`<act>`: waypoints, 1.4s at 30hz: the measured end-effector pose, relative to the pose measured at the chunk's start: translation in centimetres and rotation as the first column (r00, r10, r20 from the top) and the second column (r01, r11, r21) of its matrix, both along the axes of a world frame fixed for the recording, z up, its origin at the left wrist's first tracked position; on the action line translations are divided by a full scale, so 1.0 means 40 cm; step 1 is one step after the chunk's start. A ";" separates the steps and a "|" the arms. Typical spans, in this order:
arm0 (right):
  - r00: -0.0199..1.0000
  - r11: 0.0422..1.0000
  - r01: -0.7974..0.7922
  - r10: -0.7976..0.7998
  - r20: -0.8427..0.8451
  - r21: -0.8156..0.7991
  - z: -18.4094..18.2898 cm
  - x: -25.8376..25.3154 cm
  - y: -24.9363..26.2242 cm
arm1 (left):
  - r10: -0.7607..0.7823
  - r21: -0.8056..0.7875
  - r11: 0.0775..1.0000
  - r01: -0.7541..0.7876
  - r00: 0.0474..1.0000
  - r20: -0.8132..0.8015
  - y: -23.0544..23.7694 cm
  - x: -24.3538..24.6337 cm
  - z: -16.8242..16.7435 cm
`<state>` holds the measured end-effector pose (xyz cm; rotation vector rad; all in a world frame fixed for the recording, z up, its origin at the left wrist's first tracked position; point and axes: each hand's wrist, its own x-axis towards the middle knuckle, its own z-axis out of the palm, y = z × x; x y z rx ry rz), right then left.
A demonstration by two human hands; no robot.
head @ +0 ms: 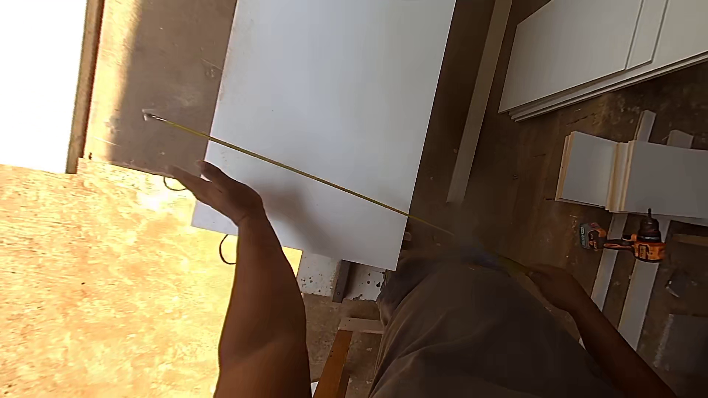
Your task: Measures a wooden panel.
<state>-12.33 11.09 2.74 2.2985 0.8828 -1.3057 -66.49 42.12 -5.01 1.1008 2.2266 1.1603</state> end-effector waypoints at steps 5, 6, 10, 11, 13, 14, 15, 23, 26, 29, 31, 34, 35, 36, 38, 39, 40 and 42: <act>0.995 0.995 0.023 -0.032 0.093 0.098 0.015 0.102 0.206 | -0.391 -0.331 0.871 0.363 0.920 -0.020 0.089 0.388 -0.006; 0.994 0.992 0.030 -0.043 0.104 0.122 0.017 0.137 0.251 | -0.417 -0.393 0.843 0.367 0.908 -0.047 0.102 0.451 -0.018; 0.990 0.982 -0.021 -0.006 0.141 0.188 0.015 0.283 0.456 | -0.409 -0.543 0.811 0.217 0.874 -0.262 0.135 0.578 -0.065; 0.989 0.980 -0.051 0.023 0.146 0.192 0.016 0.320 0.513 | -0.411 -0.554 0.810 0.195 0.862 -0.296 0.133 0.582 -0.074; 0.984 0.970 -0.117 0.084 0.157 0.215 0.024 0.386 0.646 | -0.411 -0.543 0.818 0.189 0.853 -0.321 0.133 0.577 -0.083; 0.981 0.964 -0.142 0.107 0.162 0.224 0.030 0.412 0.709 | -0.413 -0.531 0.825 0.194 0.849 -0.330 0.137 0.571 -0.085; 0.978 0.960 -0.162 0.124 0.170 0.229 0.037 0.438 0.763 | -0.415 -0.525 0.829 0.194 0.842 -0.344 0.135 0.567 -0.094; 0.938 0.899 -0.311 0.237 0.253 0.308 0.070 0.630 1.139 | -0.356 -0.545 0.832 0.100 0.851 -0.387 0.137 0.580 -0.113; 0.925 0.896 -0.335 0.256 0.279 0.290 0.078 0.678 1.231 | -0.310 -0.538 0.841 0.055 0.865 -0.395 0.153 0.592 -0.110; 0.920 0.897 -0.343 0.260 0.294 0.280 0.061 0.727 1.276 | -0.194 -0.566 0.821 -0.074 0.896 -0.399 0.203 0.611 -0.099; 0.919 0.909 -0.337 0.261 0.294 0.244 0.061 0.743 1.326 | -0.119 -0.597 0.786 -0.160 0.908 -0.401 0.284 0.632 -0.093; 0.917 0.922 -0.341 0.284 0.279 0.185 0.078 0.744 1.403 | -0.119 -0.625 0.768 -0.141 0.927 -0.355 0.446 0.674 -0.083; 0.918 0.921 -0.345 0.291 0.270 0.181 0.082 0.744 1.433 | -0.158 -0.606 0.792 -0.076 0.933 -0.324 0.520 0.695 -0.075; 0.917 0.920 -0.349 0.296 0.266 0.180 0.086 0.747 1.456 | -0.222 -0.583 0.812 0.015 0.932 -0.285 0.595 0.720 -0.064; 0.921 0.924 -0.338 0.285 0.266 0.177 0.090 0.760 1.475 | -0.378 -0.552 0.809 0.203 0.899 -0.222 0.743 0.791 -0.037; 0.924 0.929 -0.326 0.274 0.266 0.176 0.092 0.769 1.480 | -0.448 -0.546 0.788 0.284 0.873 -0.192 0.817 0.833 -0.023; 0.927 0.932 -0.317 0.265 0.264 0.178 0.092 0.779 1.480 | -0.503 -0.540 0.765 0.350 0.848 -0.164 0.888 0.875 -0.011; 0.930 0.933 -0.310 0.258 0.261 0.181 0.085 0.800 1.481 | -0.575 -0.518 0.733 0.441 0.809 -0.123 1.012 0.960 0.001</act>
